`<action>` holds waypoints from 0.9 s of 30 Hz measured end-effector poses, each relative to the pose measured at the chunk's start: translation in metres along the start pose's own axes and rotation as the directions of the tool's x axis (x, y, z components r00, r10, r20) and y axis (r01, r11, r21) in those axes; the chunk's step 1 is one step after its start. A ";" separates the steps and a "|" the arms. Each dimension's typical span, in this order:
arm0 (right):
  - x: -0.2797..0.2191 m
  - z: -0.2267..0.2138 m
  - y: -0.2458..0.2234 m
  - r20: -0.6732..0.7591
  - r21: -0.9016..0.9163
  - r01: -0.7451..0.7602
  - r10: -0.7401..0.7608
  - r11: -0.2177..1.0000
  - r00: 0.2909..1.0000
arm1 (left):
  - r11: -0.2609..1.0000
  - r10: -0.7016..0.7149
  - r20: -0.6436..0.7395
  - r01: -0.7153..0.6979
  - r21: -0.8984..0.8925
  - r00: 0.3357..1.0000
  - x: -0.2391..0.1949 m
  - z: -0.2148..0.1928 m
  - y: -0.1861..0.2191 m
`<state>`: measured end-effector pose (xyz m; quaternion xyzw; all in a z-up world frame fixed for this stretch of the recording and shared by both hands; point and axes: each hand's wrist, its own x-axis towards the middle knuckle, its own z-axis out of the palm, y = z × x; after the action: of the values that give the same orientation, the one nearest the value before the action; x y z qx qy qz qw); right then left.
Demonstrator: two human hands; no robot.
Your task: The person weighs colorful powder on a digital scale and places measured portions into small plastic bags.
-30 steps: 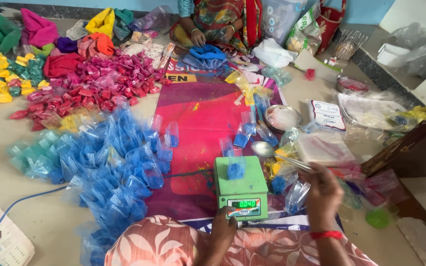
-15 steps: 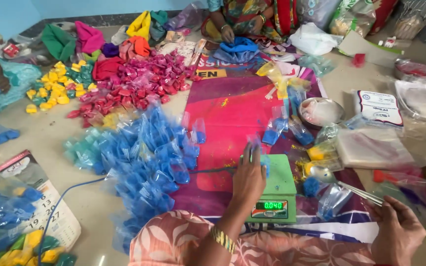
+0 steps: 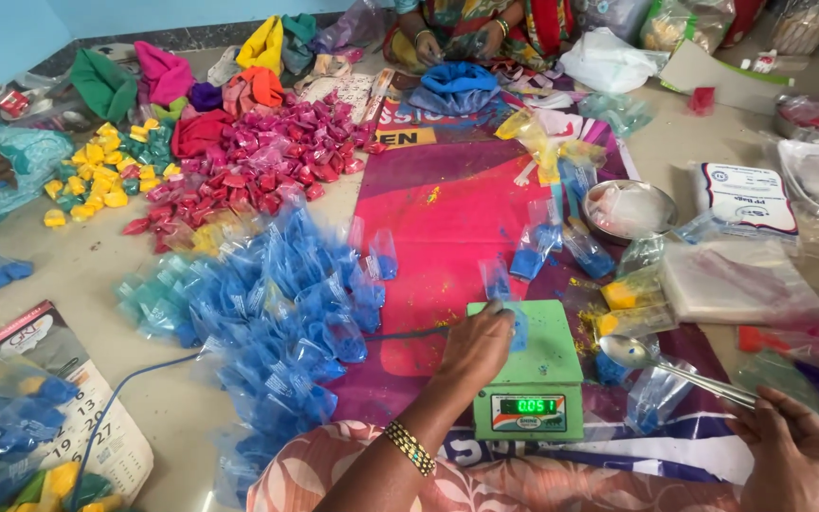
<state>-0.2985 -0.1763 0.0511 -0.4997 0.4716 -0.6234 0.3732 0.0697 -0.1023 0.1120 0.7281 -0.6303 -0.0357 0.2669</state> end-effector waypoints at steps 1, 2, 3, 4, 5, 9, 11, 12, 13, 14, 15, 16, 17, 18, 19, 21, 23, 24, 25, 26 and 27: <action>0.002 -0.001 0.004 0.001 0.012 0.008 -0.008 1.000 1.000 | 1.000 0.010 0.040 -0.009 -0.019 0.999 0.000 0.002 -0.002; 0.003 -0.001 0.007 0.003 0.012 0.009 -0.009 1.000 1.000 | 1.000 0.008 0.039 -0.007 -0.019 0.999 0.006 0.006 -0.013; 0.003 -0.003 0.009 0.007 0.023 0.004 -0.004 1.000 1.000 | 0.997 -0.056 0.084 0.060 -0.054 0.995 0.012 0.010 -0.024; 0.003 -0.005 0.012 0.010 0.033 0.000 0.000 0.999 1.000 | 0.988 -0.117 0.130 0.129 -0.086 0.985 0.017 0.015 -0.034; 0.002 -0.005 0.011 0.006 0.032 -0.001 0.001 0.999 1.000 | 0.988 -0.114 0.133 0.127 -0.087 0.984 0.023 0.011 -0.043; 0.004 -0.006 0.007 0.007 -0.012 -0.050 0.050 0.999 0.999 | 0.976 -0.087 -0.021 0.081 -0.204 0.996 0.052 -0.007 -0.080; 0.003 -0.004 0.000 0.004 -0.030 -0.070 0.071 0.997 0.997 | 0.976 -0.077 -0.090 0.057 -0.211 0.993 0.066 -0.020 -0.101; 0.002 -0.002 -0.006 0.007 -0.038 -0.081 0.081 0.996 0.997 | 0.986 -0.071 -0.116 0.053 -0.156 0.991 0.072 -0.027 -0.112; 0.001 -0.001 -0.011 0.008 -0.047 -0.090 0.090 0.995 0.996 | 0.994 -0.061 -0.142 0.047 -0.101 0.988 0.080 -0.033 -0.123; 0.002 -0.001 -0.009 0.000 -0.047 -0.089 0.089 0.995 0.996 | 0.994 -0.054 -0.139 0.040 -0.102 0.989 0.085 -0.027 -0.142; 0.003 -0.002 -0.009 -0.010 -0.054 -0.098 0.097 0.994 0.995 | 0.998 -0.062 -0.125 0.061 -0.015 0.990 0.090 -0.021 -0.160; 0.003 -0.002 -0.008 -0.020 -0.059 -0.106 0.105 0.993 0.994 | 0.994 -0.072 -0.112 0.080 0.072 0.991 0.096 -0.015 -0.178; 0.003 -0.004 -0.007 -0.029 -0.061 -0.106 0.105 0.992 0.994 | 0.995 -0.065 -0.108 0.073 0.070 0.992 0.096 -0.003 -0.187; 0.004 -0.006 -0.007 -0.026 -0.047 -0.119 0.118 0.992 0.993 | 0.973 -0.085 -0.064 0.096 0.212 0.994 0.096 0.010 -0.196; 0.005 -0.006 -0.006 -0.021 -0.032 -0.131 0.130 0.991 0.991 | 0.930 -0.110 -0.025 0.112 0.350 0.994 0.097 0.023 -0.206; 0.004 -0.005 -0.013 -0.019 -0.024 -0.147 0.147 0.989 0.989 | 0.906 -0.150 0.012 0.132 0.403 0.989 0.098 0.028 -0.181; 0.006 -0.008 -0.010 -0.019 -0.019 -0.165 0.164 0.986 0.986 | 0.879 -0.191 0.050 0.148 0.454 0.980 0.110 0.050 -0.169; 0.008 -0.012 -0.004 -0.012 -0.019 -0.198 0.197 0.980 0.980 | 0.922 -0.165 0.062 0.131 0.363 0.984 0.121 0.069 -0.169; 0.011 -0.015 0.002 0.000 -0.018 -0.230 0.230 0.973 0.973 | 0.955 -0.142 0.070 0.118 0.271 0.987 0.130 0.086 -0.171; 0.014 -0.022 0.015 -0.004 -0.022 -0.230 0.230 0.973 0.973 | 0.957 -0.140 0.073 0.116 0.267 0.987 0.140 0.103 -0.170; 0.018 -0.029 0.028 0.031 -0.006 -0.252 0.252 0.968 0.967 | 0.979 -0.141 0.115 0.121 0.165 0.983 0.153 0.119 -0.170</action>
<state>-0.3305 -0.1948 0.0271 -0.4458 0.5260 -0.5625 0.4562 0.2072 -0.2756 -0.0201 0.7831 -0.5974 -0.0492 0.1656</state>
